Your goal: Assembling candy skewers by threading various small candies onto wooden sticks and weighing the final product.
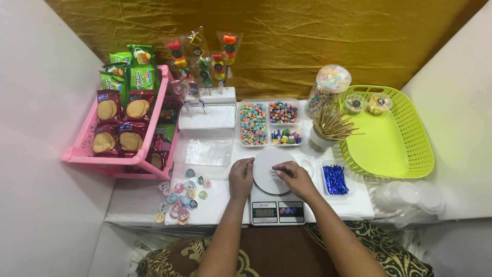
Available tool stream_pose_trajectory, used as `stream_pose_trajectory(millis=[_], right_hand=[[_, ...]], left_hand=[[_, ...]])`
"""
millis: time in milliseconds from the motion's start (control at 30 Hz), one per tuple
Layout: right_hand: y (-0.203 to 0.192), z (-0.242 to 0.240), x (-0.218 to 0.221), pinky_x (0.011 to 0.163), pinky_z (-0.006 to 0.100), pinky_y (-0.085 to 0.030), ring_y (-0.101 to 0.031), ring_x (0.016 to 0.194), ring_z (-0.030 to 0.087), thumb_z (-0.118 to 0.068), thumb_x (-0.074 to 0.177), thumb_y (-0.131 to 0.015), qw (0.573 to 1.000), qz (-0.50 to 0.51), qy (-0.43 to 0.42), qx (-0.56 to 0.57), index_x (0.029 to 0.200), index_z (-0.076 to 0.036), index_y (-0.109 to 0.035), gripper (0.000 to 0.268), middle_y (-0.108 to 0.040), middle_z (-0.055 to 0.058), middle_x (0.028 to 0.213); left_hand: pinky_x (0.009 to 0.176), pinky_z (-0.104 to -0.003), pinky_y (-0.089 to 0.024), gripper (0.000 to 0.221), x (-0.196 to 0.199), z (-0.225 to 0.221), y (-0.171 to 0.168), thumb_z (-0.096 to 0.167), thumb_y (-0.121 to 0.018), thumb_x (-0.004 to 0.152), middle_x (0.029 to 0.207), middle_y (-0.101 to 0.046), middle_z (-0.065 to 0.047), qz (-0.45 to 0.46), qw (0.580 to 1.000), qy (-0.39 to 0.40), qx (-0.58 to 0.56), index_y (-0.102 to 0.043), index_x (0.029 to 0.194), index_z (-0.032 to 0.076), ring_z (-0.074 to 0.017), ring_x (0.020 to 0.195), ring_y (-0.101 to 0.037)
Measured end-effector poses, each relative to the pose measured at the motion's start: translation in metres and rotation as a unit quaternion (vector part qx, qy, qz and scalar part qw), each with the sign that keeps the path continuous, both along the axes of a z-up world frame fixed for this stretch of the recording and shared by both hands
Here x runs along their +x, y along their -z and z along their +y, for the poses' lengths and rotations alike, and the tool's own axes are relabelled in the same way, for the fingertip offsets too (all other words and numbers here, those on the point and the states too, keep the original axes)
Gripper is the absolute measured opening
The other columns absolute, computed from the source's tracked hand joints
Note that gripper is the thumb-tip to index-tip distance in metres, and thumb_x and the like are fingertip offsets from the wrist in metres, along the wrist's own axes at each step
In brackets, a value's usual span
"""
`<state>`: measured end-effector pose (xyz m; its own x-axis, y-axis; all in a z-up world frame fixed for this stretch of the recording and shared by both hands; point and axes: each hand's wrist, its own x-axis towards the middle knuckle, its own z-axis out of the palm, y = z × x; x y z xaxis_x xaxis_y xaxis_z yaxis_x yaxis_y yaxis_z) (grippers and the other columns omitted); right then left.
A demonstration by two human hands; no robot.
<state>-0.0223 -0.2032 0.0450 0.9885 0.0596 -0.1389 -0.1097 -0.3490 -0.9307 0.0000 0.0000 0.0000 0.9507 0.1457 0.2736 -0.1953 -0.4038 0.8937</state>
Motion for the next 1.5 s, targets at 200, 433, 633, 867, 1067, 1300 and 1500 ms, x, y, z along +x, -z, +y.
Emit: stream_pose_trajectory(millis=[200, 433, 633, 867, 1067, 1300, 1500], right_hand=[[-0.104, -0.023, -0.005, 0.091, 0.044, -0.053, -0.066, 0.096, 0.025, -0.006, 0.093, -0.069, 0.993, -0.089, 0.075, 0.012, 0.107, -0.003, -0.079, 0.017, -0.075, 0.018, 0.101], [-0.105, -0.155, 0.078, 0.075, 0.038, -0.050, -0.063, 0.081, 0.020, -0.028, 0.101, -0.072, 0.917, -0.162, 0.172, -0.321, 0.117, -0.028, -0.078, 0.018, -0.070, 0.000, 0.098], [-0.107, -0.172, 0.096, 0.088, 0.050, -0.055, -0.069, 0.105, 0.038, -0.043, 0.091, -0.072, 0.846, -0.062, 0.136, -0.511, 0.110, -0.024, -0.082, 0.029, -0.076, 0.007, 0.103], [-0.098, -0.174, 0.100, 0.080, 0.048, -0.046, -0.064, 0.106, 0.033, -0.053, 0.096, -0.069, 0.814, -0.065, 0.160, -0.554, 0.103, -0.032, -0.082, 0.026, -0.077, 0.003, 0.101], [-0.174, -0.155, 0.047, 0.076, 0.043, -0.047, -0.065, 0.080, 0.024, -0.038, 0.105, -0.070, 0.890, -0.125, 0.234, -0.371, 0.106, -0.018, -0.077, 0.021, -0.074, 0.002, 0.102], [-0.156, -0.155, -0.014, 0.064, 0.018, -0.042, -0.055, 0.070, 0.006, -0.019, 0.113, -0.067, 0.942, -0.200, 0.265, 0.042, 0.109, -0.014, -0.062, 0.008, -0.069, 0.002, 0.097], [-0.011, -0.075, -0.019, 0.047, 0.018, -0.052, -0.067, 0.064, 0.013, -0.018, 0.105, -0.060, 0.951, 0.010, 0.254, 0.176, 0.105, -0.010, -0.061, 0.008, -0.066, 0.004, 0.088]], left_hand=[[0.092, -0.037, -0.054, 0.018, -0.001, 0.001, 0.001, 0.019, -0.059, 0.104, 0.099, -0.073, -0.003, 0.008, 1.000, 0.005, -0.008, -0.075, 0.107, 0.011, -0.0220, 0.100, -0.070], [0.090, -0.036, -0.055, 0.019, -0.001, 0.000, -0.003, 0.018, -0.058, 0.104, 0.096, -0.073, -0.004, 0.008, 1.000, 0.003, -0.007, -0.075, 0.106, 0.010, -0.0214, 0.097, -0.071], [0.089, -0.036, -0.055, 0.018, 0.001, 0.001, 0.001, 0.019, -0.059, 0.103, 0.094, -0.073, -0.004, 0.006, 1.000, 0.003, -0.002, -0.075, 0.103, 0.011, -0.0210, 0.094, -0.071], [0.089, -0.033, -0.055, 0.022, 0.004, 0.001, 0.025, 0.015, -0.060, 0.097, 0.103, -0.075, -0.005, -0.059, 0.998, 0.005, -0.010, -0.078, 0.108, 0.009, -0.0212, 0.100, -0.069], [0.089, -0.033, -0.056, 0.022, 0.004, 0.001, 0.024, 0.013, -0.059, 0.097, 0.104, -0.075, -0.006, -0.071, 0.997, 0.006, -0.013, -0.078, 0.108, 0.008, -0.0214, 0.100, -0.069], [0.092, -0.033, -0.056, 0.024, 0.002, 0.001, 0.022, 0.014, -0.058, 0.098, 0.107, -0.074, -0.007, -0.073, 0.997, 0.004, -0.031, -0.077, 0.111, 0.008, -0.0219, 0.102, -0.070], [0.091, -0.040, -0.055, 0.022, -0.001, 0.002, 0.015, 0.023, -0.060, 0.103, 0.102, -0.073, -0.008, -0.049, 0.998, 0.001, -0.034, -0.075, 0.116, 0.013, -0.0269, 0.101, -0.071]])
